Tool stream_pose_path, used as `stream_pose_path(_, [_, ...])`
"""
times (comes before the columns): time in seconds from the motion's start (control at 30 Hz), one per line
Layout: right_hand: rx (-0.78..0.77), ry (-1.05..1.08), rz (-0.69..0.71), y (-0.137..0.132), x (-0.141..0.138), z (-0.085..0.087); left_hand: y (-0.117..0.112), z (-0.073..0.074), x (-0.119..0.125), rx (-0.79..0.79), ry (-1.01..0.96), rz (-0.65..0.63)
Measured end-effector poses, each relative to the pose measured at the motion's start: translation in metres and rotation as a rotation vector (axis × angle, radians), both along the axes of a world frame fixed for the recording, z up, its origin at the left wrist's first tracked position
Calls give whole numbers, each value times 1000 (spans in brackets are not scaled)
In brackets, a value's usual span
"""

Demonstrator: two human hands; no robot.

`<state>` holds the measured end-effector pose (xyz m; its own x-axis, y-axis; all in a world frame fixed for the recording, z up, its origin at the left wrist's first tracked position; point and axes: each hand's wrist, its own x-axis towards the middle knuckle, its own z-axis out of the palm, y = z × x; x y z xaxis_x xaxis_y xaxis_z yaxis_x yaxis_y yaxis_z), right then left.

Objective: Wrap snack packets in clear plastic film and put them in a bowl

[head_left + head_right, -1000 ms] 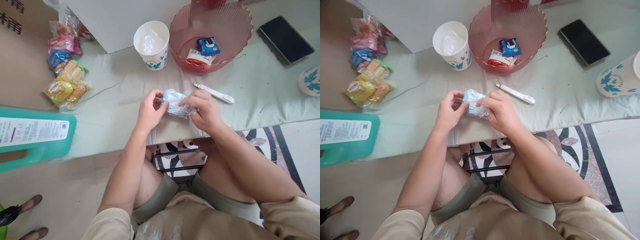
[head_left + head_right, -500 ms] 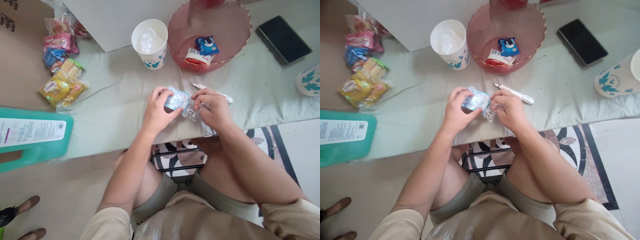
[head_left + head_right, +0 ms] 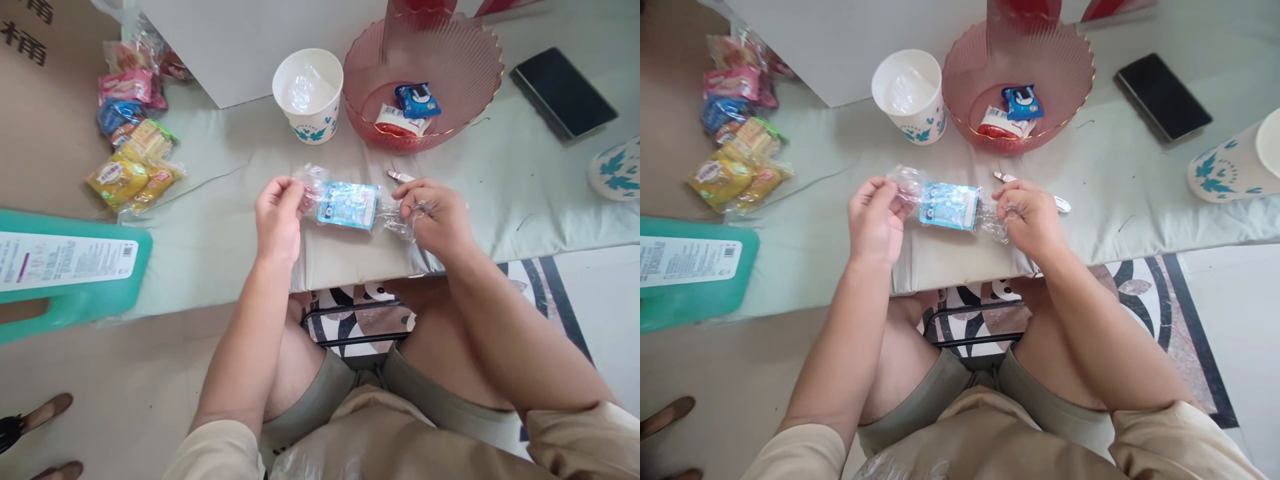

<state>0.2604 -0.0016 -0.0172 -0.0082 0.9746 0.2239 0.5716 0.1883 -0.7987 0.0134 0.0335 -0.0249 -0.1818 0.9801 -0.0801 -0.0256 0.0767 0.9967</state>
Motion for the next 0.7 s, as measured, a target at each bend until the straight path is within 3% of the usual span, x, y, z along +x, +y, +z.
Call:
stream_pose_path(0.1, [-32, 12, -51, 2, 4, 0, 8, -7, -22, -97, -90, 154])
stream_pose_path(0.17, [-49, 14, -62, 4, 7, -1, 11, -12, -34, -108, -69, 180])
stream_pose_path(0.27, [-23, 20, -105, 6, 13, -5, 12, -16, -42, -70, 45, 137])
stream_pose_path(0.43, [207, 111, -307, 1, 16, -3, 5, -5, -36, -92, 99, -31])
stream_pose_path(0.53, [225, -73, -80, -4, 6, 1, 0, 4, -29, -82, 129, -187])
stream_pose_path(0.6, [161, -198, 68, -2, -2, -1, -1, 9, -25, -53, 134, -214])
stream_pose_path(0.7, [74, -273, 41, 4, -11, -5, -1, 13, -20, -45, 104, -124])
